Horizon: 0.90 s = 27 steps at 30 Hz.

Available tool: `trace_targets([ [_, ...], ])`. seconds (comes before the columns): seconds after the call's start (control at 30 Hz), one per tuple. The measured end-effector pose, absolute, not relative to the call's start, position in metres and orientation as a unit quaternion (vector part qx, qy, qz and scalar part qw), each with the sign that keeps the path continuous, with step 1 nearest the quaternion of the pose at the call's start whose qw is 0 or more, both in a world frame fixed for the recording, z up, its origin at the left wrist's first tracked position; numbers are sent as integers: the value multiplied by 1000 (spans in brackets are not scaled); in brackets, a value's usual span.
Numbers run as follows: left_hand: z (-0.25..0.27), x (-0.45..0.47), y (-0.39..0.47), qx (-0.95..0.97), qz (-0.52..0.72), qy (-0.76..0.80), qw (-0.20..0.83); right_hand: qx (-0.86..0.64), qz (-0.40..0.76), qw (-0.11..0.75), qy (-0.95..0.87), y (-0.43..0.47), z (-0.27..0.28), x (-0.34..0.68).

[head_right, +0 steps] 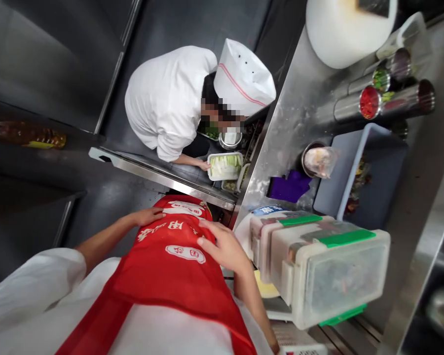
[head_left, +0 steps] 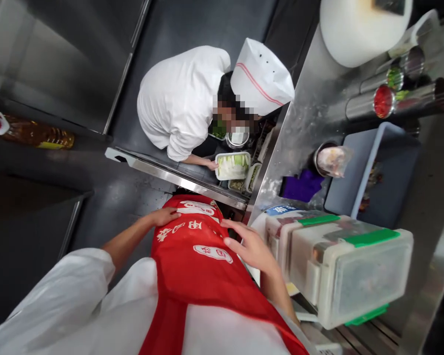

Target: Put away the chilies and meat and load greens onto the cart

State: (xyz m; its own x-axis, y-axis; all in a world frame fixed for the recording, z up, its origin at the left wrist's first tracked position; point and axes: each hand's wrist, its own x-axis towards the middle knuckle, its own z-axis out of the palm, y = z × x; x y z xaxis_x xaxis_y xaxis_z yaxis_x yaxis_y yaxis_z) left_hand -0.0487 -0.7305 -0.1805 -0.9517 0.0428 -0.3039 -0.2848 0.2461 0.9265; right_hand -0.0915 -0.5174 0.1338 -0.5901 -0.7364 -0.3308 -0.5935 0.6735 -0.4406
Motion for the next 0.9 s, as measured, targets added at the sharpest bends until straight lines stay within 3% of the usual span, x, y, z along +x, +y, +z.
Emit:
trace_targets([
  [0.17,-176,-20,-736,-83,595,784,156,-353,-110,390,843,-494,67,-130],
  [0.33,-159,-10,-771,-135,625,758,127,-277,-210,406,845,-463,41,-151],
  [0.5,-142,-14,-826,-255,541,801,-22,-189,-252,289,904,-458,14,-160],
  [0.63,-137,-29,-885,-299,471,827,-70,-164,-284,222,918,-465,-1,-156],
  [0.9,-176,-82,-1002,-284,373,881,64,-38,-462,156,872,-523,-57,-119],
])
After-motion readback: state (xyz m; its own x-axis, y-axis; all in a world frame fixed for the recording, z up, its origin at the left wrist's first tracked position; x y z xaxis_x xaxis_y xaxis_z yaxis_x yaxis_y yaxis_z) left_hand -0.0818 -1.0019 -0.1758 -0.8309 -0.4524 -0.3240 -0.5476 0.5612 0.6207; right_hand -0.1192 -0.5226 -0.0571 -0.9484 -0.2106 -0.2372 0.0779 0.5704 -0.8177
